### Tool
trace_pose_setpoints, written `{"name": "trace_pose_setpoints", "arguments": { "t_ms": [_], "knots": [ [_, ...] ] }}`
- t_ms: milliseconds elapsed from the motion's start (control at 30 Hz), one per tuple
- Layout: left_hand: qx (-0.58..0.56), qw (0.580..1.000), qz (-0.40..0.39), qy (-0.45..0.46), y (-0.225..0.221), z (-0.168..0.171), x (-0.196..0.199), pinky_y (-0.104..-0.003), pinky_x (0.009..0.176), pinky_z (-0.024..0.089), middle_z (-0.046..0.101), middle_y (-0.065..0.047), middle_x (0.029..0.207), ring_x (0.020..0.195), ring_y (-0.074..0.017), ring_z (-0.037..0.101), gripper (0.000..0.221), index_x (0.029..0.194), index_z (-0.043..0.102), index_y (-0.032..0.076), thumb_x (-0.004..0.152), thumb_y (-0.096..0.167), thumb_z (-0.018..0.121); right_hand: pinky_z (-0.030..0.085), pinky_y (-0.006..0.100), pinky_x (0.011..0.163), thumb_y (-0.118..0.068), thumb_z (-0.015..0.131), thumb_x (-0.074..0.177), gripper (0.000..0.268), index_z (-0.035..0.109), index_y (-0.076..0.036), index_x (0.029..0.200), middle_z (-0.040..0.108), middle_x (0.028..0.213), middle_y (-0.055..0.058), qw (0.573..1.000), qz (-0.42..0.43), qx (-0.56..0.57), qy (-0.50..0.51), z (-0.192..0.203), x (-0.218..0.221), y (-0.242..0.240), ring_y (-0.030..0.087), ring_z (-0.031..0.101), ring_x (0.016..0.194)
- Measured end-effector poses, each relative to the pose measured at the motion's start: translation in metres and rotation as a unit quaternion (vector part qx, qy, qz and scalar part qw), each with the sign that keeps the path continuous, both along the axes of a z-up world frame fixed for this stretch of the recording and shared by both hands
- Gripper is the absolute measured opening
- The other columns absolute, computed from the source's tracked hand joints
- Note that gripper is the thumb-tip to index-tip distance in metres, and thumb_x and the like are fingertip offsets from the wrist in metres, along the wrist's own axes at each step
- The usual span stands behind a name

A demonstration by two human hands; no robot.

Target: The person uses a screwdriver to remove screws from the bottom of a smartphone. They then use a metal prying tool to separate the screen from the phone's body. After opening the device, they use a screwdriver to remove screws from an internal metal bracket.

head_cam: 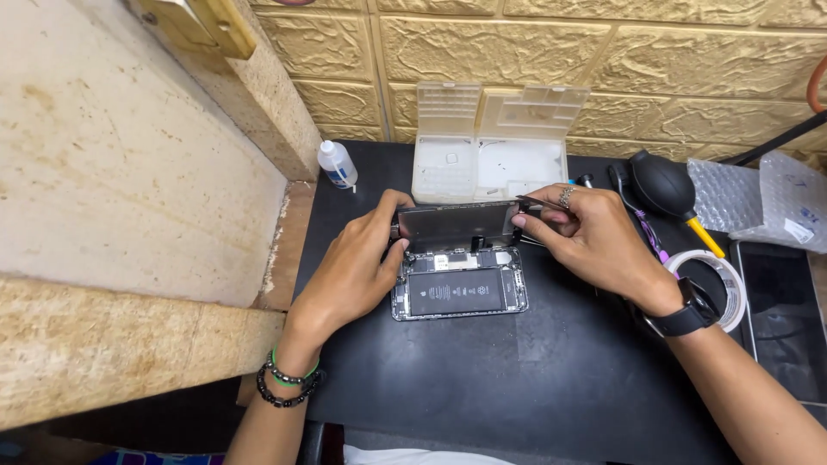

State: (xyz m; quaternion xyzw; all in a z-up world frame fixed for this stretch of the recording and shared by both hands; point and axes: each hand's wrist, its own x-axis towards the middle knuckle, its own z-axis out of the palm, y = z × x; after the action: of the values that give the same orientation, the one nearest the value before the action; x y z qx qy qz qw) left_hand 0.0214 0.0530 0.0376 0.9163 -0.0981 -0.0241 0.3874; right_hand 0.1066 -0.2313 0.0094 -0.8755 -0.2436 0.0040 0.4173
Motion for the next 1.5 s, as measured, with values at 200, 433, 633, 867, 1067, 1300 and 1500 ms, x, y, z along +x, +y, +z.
{"name": "trace_pose_setpoints", "arguments": {
  "t_ms": [200, 433, 633, 867, 1067, 1300, 1500],
  "knots": [
    [-0.074, 0.997, 0.011, -0.003, 0.0, -0.007, 0.004, -0.05, 0.078, 0.062, 0.069, -0.027, 0.095, 0.093, -0.0443, 0.072, 0.046, 0.136, 0.051, 0.002, 0.09, -0.007, 0.058, 0.045, 0.031, 0.049, -0.008, 0.079, 0.086, 0.023, 0.08, -0.002, 0.108, 0.05, 0.056, 0.008, 1.0, -0.003, -0.017, 0.009, 0.002, 0.004, -0.001, 0.017, 0.049, 0.047],
    [-0.092, 0.996, -0.008, 0.003, 0.004, -0.005, 0.011, -0.049, 0.076, 0.062, 0.066, -0.03, 0.099, 0.094, -0.0424, 0.071, 0.049, 0.138, 0.049, -0.002, 0.089, -0.01, 0.055, 0.045, 0.03, 0.051, -0.005, 0.079, 0.085, 0.017, 0.081, -0.003, 0.102, 0.051, 0.055, 0.008, 1.0, -0.006, -0.018, 0.004, -0.009, 0.015, -0.005, 0.016, 0.05, 0.048],
    [-0.1, 0.994, -0.039, 0.018, 0.006, -0.017, 0.018, -0.053, 0.072, 0.061, 0.063, -0.035, 0.103, 0.093, -0.0464, 0.069, 0.056, 0.141, 0.048, -0.004, 0.086, -0.011, 0.058, 0.05, 0.041, 0.055, -0.008, 0.08, 0.084, 0.014, 0.081, -0.003, 0.097, 0.057, 0.056, 0.015, 0.999, -0.013, -0.029, -0.039, 0.024, 0.003, 0.003, 0.032, 0.061, 0.05],
    [0.011, 0.996, 0.049, 0.074, -0.001, -0.02, 0.02, -0.03, 0.052, 0.05, 0.072, -0.002, 0.106, 0.078, -0.0154, 0.066, 0.056, 0.142, 0.049, 0.019, 0.089, 0.012, 0.067, 0.055, 0.042, 0.073, -0.029, 0.069, 0.097, 0.032, 0.073, 0.001, 0.107, 0.078, 0.108, 0.01, 0.985, -0.132, -0.089, -0.068, 0.01, -0.056, -0.013, 0.027, 0.071, 0.071],
    [0.003, 0.995, 0.085, 0.048, -0.007, -0.028, 0.017, -0.03, 0.06, 0.047, 0.073, -0.003, 0.098, 0.073, -0.0166, 0.061, 0.057, 0.144, 0.047, 0.016, 0.09, 0.015, 0.068, 0.051, 0.046, 0.063, -0.027, 0.06, 0.1, 0.031, 0.061, -0.003, 0.12, 0.069, 0.094, 0.01, 0.983, -0.15, -0.109, -0.016, 0.003, -0.091, -0.033, 0.028, 0.064, 0.065],
    [-0.032, 0.997, 0.06, -0.041, -0.002, -0.037, 0.012, -0.032, 0.073, 0.05, 0.065, -0.006, 0.099, 0.075, -0.0174, 0.059, 0.044, 0.138, 0.052, 0.012, 0.095, 0.013, 0.063, 0.047, 0.043, 0.093, -0.009, 0.043, 0.107, 0.023, 0.058, 0.003, 0.12, 0.065, 0.112, 0.02, 0.974, -0.169, -0.106, -0.106, 0.008, -0.085, -0.061, 0.035, 0.064, 0.101],
    [-0.076, 0.993, 0.082, -0.046, -0.006, -0.04, 0.012, -0.029, 0.068, 0.05, 0.068, -0.004, 0.098, 0.072, -0.0145, 0.053, 0.043, 0.137, 0.05, 0.012, 0.095, 0.012, 0.061, 0.05, 0.044, 0.092, -0.004, 0.046, 0.107, 0.028, 0.062, 0.008, 0.127, 0.063, 0.115, 0.022, 0.964, -0.191, -0.13, -0.13, 0.022, -0.058, -0.066, 0.036, 0.065, 0.101]
  ]
}}
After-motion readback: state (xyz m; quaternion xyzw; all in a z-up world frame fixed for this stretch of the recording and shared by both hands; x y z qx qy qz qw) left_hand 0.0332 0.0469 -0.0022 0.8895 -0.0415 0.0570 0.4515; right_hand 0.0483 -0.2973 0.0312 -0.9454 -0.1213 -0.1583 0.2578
